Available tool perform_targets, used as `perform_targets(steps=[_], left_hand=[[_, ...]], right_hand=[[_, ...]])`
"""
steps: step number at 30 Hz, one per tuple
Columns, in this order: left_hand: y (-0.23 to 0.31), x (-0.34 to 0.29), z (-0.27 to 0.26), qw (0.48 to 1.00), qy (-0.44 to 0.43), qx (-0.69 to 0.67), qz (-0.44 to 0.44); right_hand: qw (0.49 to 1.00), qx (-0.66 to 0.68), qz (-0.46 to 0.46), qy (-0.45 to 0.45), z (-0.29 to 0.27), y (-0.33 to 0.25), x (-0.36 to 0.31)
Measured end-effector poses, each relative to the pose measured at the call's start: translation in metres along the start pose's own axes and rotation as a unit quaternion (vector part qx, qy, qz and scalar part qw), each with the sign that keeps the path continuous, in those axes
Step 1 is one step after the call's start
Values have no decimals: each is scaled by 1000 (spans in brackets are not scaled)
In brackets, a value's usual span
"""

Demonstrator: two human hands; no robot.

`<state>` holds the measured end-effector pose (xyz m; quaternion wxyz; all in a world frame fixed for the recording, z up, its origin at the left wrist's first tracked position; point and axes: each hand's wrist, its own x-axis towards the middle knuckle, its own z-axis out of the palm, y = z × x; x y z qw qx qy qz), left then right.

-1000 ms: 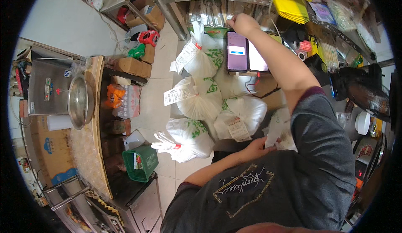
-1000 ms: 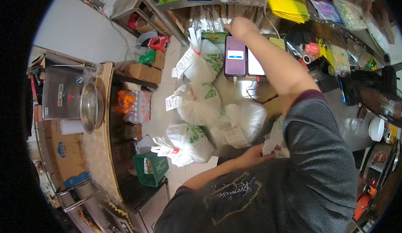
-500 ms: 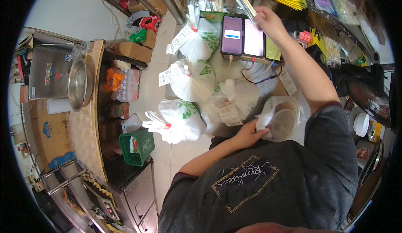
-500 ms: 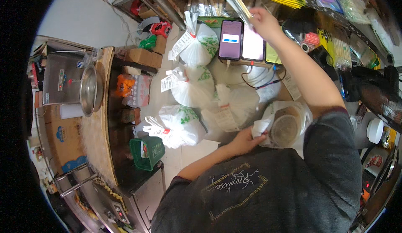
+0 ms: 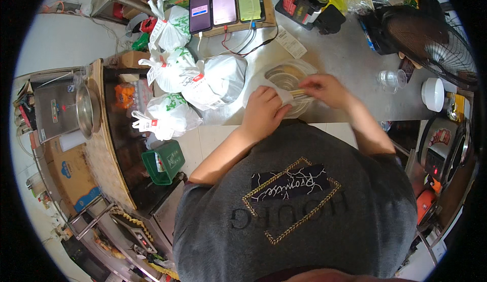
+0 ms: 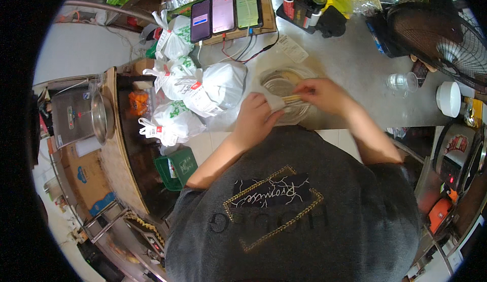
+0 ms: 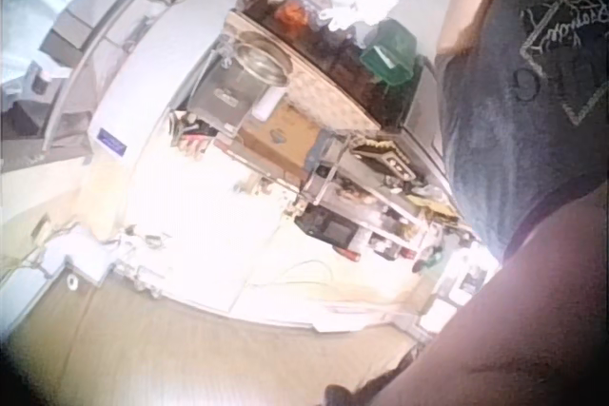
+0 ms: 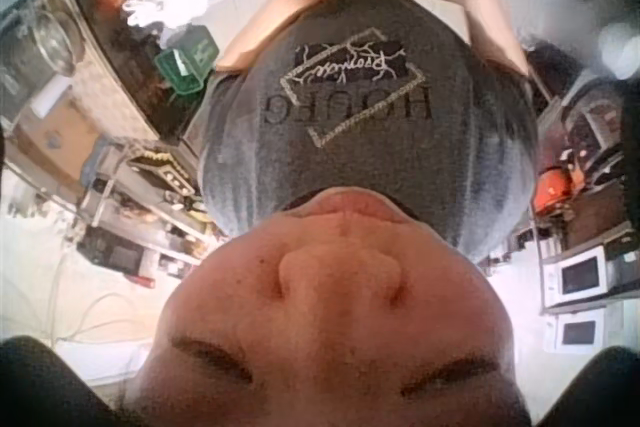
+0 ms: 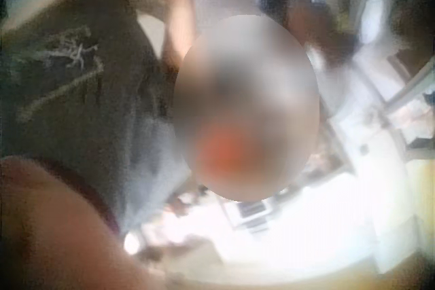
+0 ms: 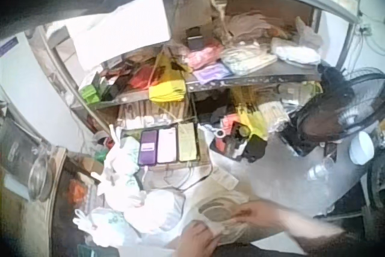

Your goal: The person assembles two takeout meals in a commercial kitchen. They scoop rice into bowls, add fried tofu and fried eggs, then ladle stew over the top. The bowls are lidded, placed into plastic bags with receipts, and tied for delivery.

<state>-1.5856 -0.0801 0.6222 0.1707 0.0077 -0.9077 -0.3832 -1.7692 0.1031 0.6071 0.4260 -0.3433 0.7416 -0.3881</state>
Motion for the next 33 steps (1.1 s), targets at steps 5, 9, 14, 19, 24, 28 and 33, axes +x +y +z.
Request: perform_targets(steps=[5,9,14,19,24,28,33], left_hand=[[-10,11,23,988,-76,128,-32],[-18,3,26,994,-50,95,-27],[-21,4,28,993,-63,96,-28],[-5,13,4,984,-148,83,-50],[24,-3,-43,995,86,-46,-15],[14,21,-24,981,-124,-127,-75],[-8,45,-21,923,-328,-200,-27]], right_hand=[[948,5,93,303,33,55,11],[955,192,77,213,22,40,-28],[943,326,-31,62,-4,-55,-53],[972,211,3,-103,9,-125,-32],[927,-292,-180,150,-13,-133,-35],[864,-276,-408,100,18,-123,-20],[979,6,-201,-29,21,-90,14]])
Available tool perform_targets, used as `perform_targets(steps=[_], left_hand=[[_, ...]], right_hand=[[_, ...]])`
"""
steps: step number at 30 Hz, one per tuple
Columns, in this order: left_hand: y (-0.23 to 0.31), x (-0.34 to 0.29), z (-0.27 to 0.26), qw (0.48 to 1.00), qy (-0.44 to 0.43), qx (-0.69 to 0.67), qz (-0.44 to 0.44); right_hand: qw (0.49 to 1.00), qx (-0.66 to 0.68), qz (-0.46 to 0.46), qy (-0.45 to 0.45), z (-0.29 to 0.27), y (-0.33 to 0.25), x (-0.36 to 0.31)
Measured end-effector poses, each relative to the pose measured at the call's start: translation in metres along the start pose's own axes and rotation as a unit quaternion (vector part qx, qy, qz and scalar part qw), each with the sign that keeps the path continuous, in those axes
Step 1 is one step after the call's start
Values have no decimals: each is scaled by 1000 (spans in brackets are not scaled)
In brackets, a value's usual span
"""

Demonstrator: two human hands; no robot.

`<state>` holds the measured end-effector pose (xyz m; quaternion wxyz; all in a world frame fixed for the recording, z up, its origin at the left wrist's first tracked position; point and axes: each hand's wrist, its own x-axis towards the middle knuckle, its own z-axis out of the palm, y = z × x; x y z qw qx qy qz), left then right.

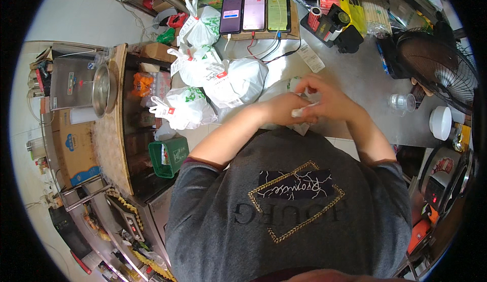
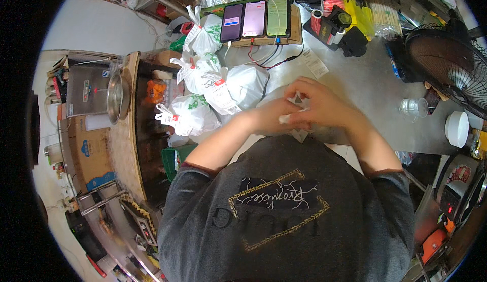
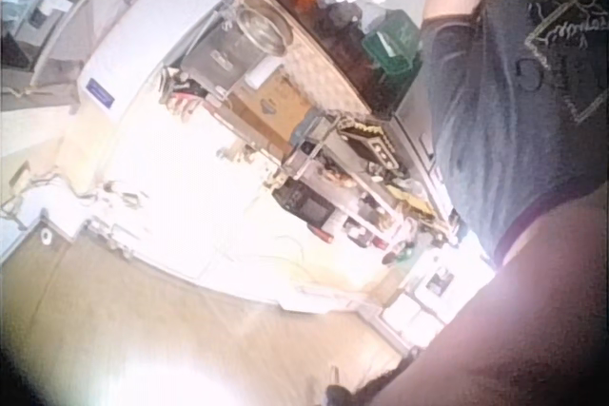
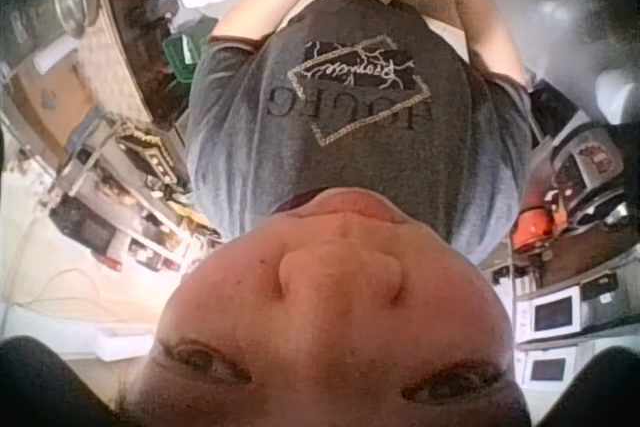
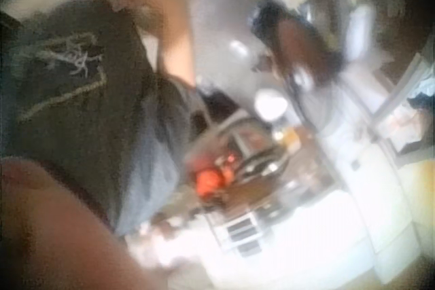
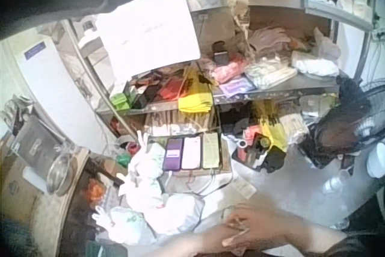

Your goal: The person assembles two takeout meals in a commercial kitchen. They scoop rice into bowls, add fried tofu and fried eggs, then ladle stew over the top. The bowls are lidded, placed into plastic bags with receipts, and tied for delivery.

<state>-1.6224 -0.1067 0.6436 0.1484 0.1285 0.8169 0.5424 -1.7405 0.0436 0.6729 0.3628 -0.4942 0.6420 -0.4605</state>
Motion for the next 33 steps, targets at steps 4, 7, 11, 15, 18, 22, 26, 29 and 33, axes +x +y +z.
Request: perform_targets(steps=[4,7,11,15,18,22,26,29,33], left_hand=[[6,-7,-5,946,29,-297,-123],[13,-7,10,890,146,-397,-168],[12,-10,20,969,197,122,-88],[6,-15,25,854,378,344,94],[4,-30,33,810,455,362,81],[-4,-39,39,817,445,357,79],[-15,-44,46,847,435,298,67],[-19,-58,53,878,399,263,20],[-22,-59,63,894,445,43,-23]], right_hand=[[996,-88,0,-29,-14,15,-23],[959,-202,-196,42,2,14,-36],[957,214,22,193,25,32,-16],[944,286,159,36,22,63,-6],[957,210,195,54,19,72,-5],[962,204,107,144,21,58,-6],[994,-4,-42,103,12,52,-11],[968,-122,130,174,-1,70,-9],[973,126,133,141,2,92,-8]])
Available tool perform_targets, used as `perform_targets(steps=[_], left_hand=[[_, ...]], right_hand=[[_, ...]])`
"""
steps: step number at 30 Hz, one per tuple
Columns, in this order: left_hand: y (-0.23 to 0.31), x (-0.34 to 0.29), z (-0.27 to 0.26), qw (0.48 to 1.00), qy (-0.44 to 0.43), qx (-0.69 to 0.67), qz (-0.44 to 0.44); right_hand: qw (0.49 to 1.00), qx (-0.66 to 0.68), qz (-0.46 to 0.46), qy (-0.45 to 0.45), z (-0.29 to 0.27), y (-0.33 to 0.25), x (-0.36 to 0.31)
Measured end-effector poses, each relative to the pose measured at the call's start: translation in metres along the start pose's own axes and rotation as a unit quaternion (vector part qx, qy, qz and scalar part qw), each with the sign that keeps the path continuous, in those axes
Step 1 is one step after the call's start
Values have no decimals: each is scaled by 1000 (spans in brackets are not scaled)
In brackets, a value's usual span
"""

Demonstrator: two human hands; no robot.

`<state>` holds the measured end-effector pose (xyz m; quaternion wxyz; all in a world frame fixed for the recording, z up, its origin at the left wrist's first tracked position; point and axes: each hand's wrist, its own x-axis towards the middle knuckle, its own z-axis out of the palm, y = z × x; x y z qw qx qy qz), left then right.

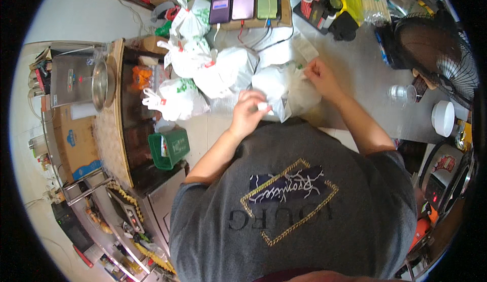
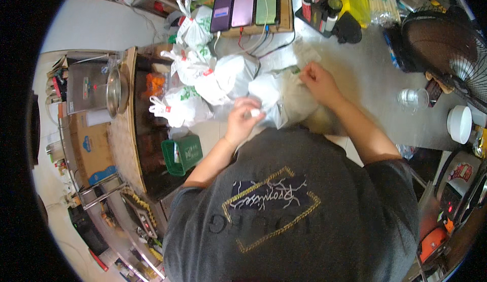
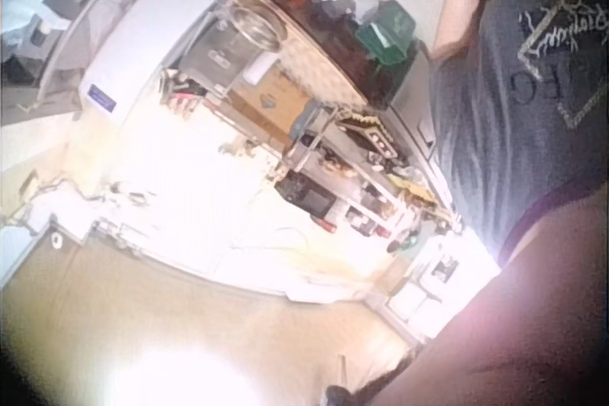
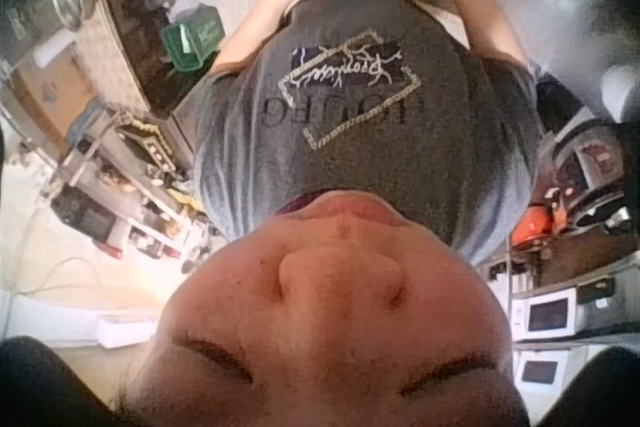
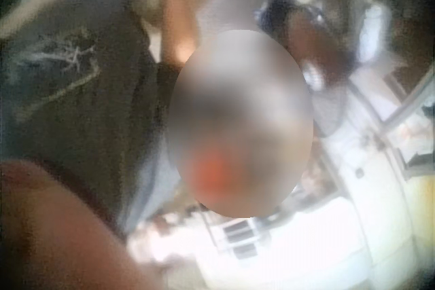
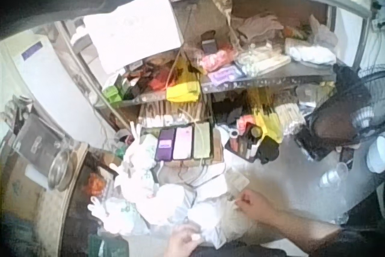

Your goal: The person assembles two takeout meals in a commercial kitchen. They scoop rice into bowls, add fried tofu and fried eggs, then ladle stew over the top. The bowls are lidded, placed into plastic bags with receipts, and tied for delivery.

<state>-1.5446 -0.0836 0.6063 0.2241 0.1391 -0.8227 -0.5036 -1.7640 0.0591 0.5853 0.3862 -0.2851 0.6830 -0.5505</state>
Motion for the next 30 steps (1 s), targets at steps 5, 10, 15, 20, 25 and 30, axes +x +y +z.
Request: perform_targets(steps=[5,10,15,20,25,30], left_hand=[[13,7,16,916,23,-345,-205],[16,3,-1,916,15,-343,-207],[-19,-18,-14,887,52,-369,-272],[-22,-18,-22,748,112,-568,-325],[19,20,-4,859,-98,-428,-262],[11,15,-24,982,-175,23,-69]], right_hand=[[961,227,75,-136,12,-24,-1],[974,186,108,-78,2,-47,2],[963,135,226,-65,-29,-4,13],[879,383,282,-33,-39,1,16],[873,352,200,-272,4,-48,-1],[925,-158,7,-346,3,-40,18]])
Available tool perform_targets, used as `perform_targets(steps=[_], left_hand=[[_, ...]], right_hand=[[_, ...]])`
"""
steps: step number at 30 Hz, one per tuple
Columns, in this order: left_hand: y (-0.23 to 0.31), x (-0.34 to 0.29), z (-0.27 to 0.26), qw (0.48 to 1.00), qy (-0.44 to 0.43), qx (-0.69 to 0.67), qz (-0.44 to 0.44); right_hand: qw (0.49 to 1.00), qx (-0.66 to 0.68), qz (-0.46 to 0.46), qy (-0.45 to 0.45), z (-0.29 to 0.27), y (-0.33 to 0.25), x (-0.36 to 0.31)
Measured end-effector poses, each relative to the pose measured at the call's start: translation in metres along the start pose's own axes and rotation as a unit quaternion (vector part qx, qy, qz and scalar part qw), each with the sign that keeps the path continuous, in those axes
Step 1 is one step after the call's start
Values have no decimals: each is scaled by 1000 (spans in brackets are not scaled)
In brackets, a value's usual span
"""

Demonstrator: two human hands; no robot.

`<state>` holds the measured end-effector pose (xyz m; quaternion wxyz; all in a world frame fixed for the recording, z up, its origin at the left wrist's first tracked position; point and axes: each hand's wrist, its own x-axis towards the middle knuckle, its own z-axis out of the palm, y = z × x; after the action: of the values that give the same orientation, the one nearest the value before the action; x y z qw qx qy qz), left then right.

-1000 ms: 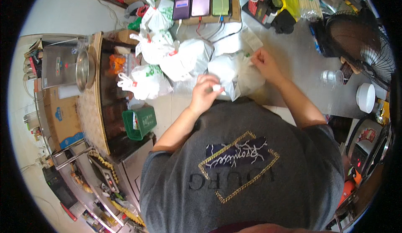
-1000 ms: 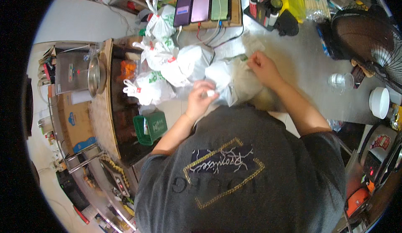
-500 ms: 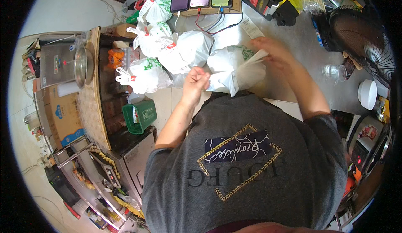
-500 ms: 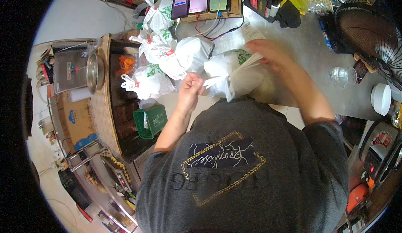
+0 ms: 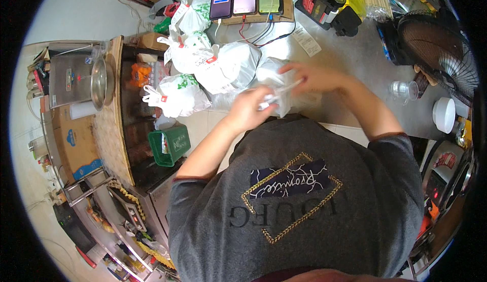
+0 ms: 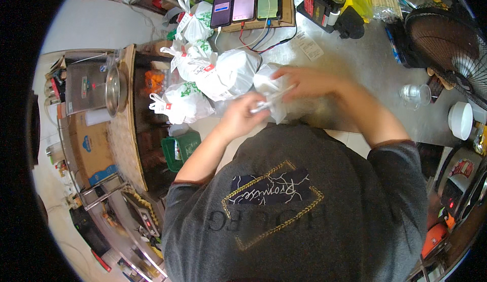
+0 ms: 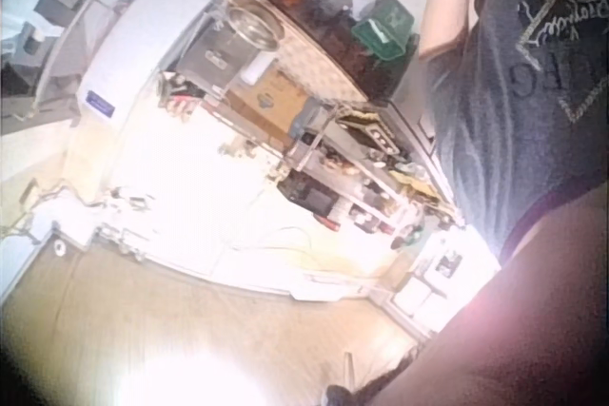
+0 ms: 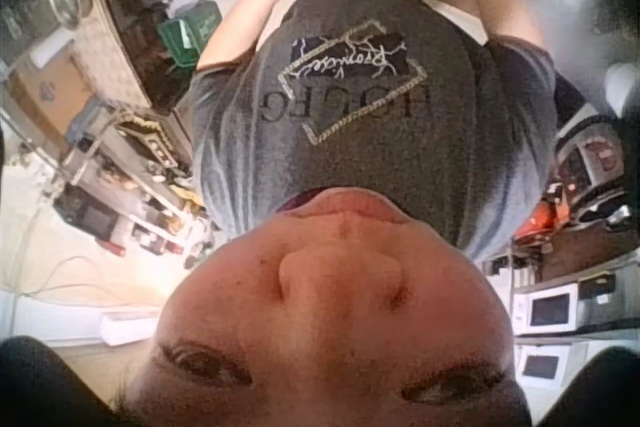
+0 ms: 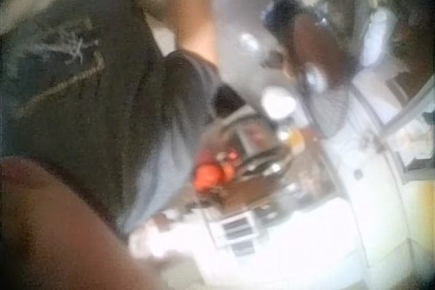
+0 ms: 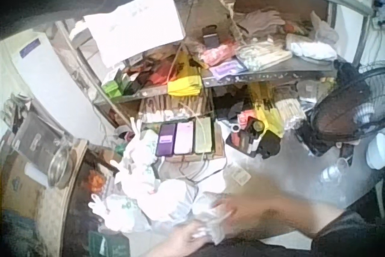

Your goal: The person assembles two takeout meals in a commercial kitchen. They scoop rice into bowls, add fried tofu and fried eggs, then ladle stew over the top. The bowls are lidded, placed into plastic bags with receipts, and tied for delivery.

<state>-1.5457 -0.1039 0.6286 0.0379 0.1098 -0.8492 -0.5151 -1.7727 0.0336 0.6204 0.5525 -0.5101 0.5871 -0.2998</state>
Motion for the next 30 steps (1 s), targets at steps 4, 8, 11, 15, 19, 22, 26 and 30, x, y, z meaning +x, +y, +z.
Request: perform_targets(steps=[4,8,11,15,19,22,26,30], left_hand=[[-28,-18,-1,956,-7,-188,-223],[-18,-2,10,955,291,56,-19],[9,7,6,960,179,-210,-37],[30,20,5,756,54,-625,-188],[26,35,10,718,84,-644,-251],[20,36,7,792,163,-552,-203],[19,28,-2,814,170,-536,-145],[22,27,-3,843,197,-481,-142]], right_hand=[[938,228,244,88,-16,64,6],[898,-173,37,404,-30,112,29],[853,-347,48,387,-35,109,31],[891,-82,33,445,-4,43,11],[972,-168,-83,145,16,-37,-15],[962,-81,2,260,-35,-48,-11],[669,-538,150,489,-125,-6,1],[707,-519,212,432,-158,16,7]])
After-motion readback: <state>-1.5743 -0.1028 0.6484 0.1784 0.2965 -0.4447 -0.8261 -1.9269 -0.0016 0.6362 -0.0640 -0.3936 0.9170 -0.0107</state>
